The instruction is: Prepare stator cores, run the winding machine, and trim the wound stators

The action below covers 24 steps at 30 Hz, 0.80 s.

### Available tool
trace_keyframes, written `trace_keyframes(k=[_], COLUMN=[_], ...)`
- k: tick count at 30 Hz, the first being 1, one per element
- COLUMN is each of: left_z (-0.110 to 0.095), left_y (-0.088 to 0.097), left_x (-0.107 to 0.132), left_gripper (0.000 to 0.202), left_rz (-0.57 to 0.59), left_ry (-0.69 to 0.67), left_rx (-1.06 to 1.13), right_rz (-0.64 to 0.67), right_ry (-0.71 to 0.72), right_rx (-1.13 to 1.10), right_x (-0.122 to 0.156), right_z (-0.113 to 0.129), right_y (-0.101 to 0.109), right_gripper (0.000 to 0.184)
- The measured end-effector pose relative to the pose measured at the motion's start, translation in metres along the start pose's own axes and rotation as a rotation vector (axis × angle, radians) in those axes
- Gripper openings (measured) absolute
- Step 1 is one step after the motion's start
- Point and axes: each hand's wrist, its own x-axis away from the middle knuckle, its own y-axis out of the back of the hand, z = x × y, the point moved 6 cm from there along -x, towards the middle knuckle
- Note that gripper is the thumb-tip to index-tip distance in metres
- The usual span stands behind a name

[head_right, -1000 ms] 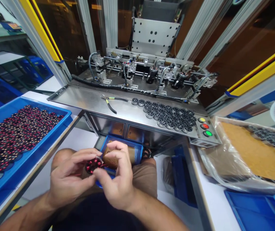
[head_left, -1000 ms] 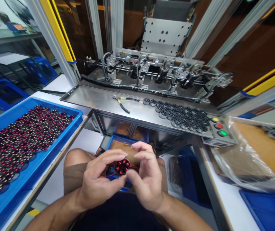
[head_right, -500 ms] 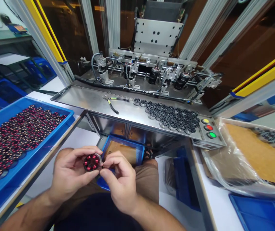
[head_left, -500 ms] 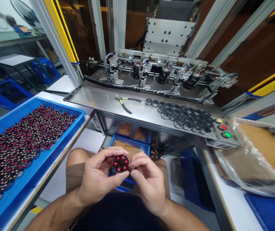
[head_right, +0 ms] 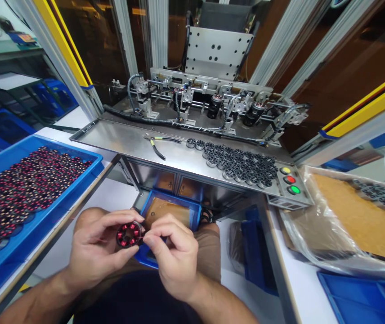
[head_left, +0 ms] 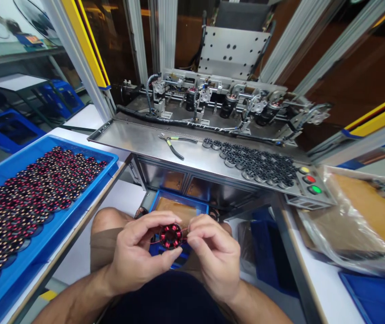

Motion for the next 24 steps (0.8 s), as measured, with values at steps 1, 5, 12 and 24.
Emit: trace_keyframes(k=[1,5,12,24], left_z=[-0.001,-0.004,-0.007,-0.012], left_y=[0.000,0.000,-0.004,-0.002], left_x=[0.000,-0.002,-0.008,-0.002], left_gripper=[0.055,0.054,0.055,0.051], left_rz=[0.004,-0.034,-0.011,-0.093], left_ry=[-0.018,-0.048,0.038,-0.068], left_rx=[-0.025,-0.063,0.140,-0.059], right_rz=[-0.021,-0.013,0.095,0.036], right_ry=[-0.002,0.023,0.190,0.302], right_rx=[0.012,0.036,0.173,0.148], right_x=[0.000,0.001,-0.005,0.004], right_z=[0.001,0.005,0.014,0.032], right_y=[0.001,0.002,0.001,-0.011], right_gripper=[0.011,0.010,0.026,0.026])
